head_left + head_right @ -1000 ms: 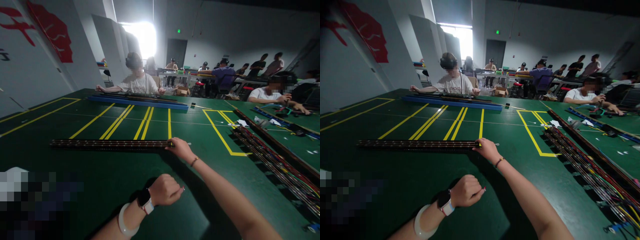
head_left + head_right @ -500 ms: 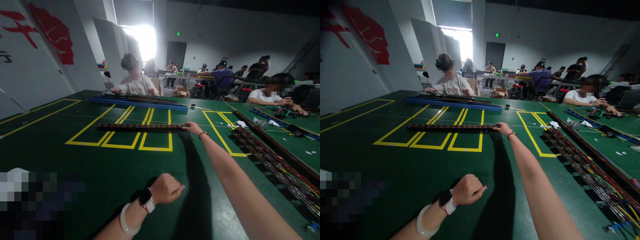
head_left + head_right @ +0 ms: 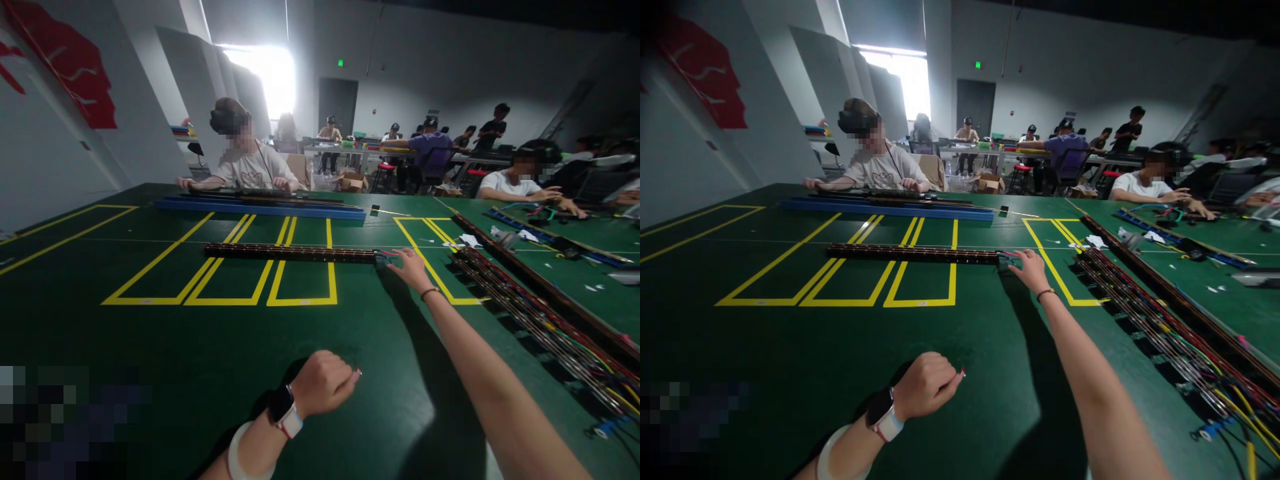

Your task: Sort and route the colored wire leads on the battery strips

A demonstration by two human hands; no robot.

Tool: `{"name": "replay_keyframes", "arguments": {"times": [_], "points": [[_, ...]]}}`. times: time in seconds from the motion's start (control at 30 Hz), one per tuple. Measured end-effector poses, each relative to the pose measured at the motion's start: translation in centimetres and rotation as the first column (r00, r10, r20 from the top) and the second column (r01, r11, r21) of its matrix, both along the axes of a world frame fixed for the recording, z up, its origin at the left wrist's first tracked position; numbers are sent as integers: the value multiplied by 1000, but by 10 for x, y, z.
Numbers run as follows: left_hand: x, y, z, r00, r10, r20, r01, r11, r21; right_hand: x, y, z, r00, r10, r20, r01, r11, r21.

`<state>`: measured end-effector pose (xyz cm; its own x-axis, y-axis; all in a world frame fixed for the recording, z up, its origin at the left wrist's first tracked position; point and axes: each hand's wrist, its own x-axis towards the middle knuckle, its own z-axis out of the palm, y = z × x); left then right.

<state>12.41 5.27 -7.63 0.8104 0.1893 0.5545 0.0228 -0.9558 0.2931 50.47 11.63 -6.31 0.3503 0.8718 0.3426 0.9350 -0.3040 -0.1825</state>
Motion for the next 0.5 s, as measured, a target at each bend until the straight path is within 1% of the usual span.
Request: {"name": "replay_keyframes", "arguments": {"times": [0.03, 0.1, 0.17, 0.23, 0.3, 0.37, 0.4, 0.43, 0.5], "points": [[0, 0, 0, 1000, 4, 3, -4, 1000, -4, 9, -24, -2, 997, -51, 62, 50, 999, 9], [0, 0, 0, 1000, 12, 7, -12, 1000, -17, 30, -79, -5, 965, -202, 169, 201, 979, 26], [1, -1, 2, 1000, 14, 7, -14, 999, -34, 51, -137, -6, 896, -353, 270, 355, 934, 45], [1, -2, 3, 1000, 9, 9, -8, 999, -49, 69, -191, -7, 782, -522, 340, 531, 844, 75], [1, -3, 4, 1000, -1, 14, 2, 998, -57, 80, -233, -7, 679, -631, 375, 653, 752, 84], [2, -4, 5, 1000, -17, 13, 18, 998, -55, 86, -260, -9, 623, -680, 386, 715, 696, 73], [1, -4, 5, 1000, -23, 11, 24, 998, -52, 87, -269, -11, 613, -692, 382, 730, 681, 62], [1, -4, 6, 1000, -25, 10, 25, 998, -49, 88, -274, -12, 612, -699, 369, 737, 674, 53], [1, -4, 6, 1000, -23, 3, 24, 999, -46, 89, -277, -14, 656, -693, 299, 714, 698, 52]]}}
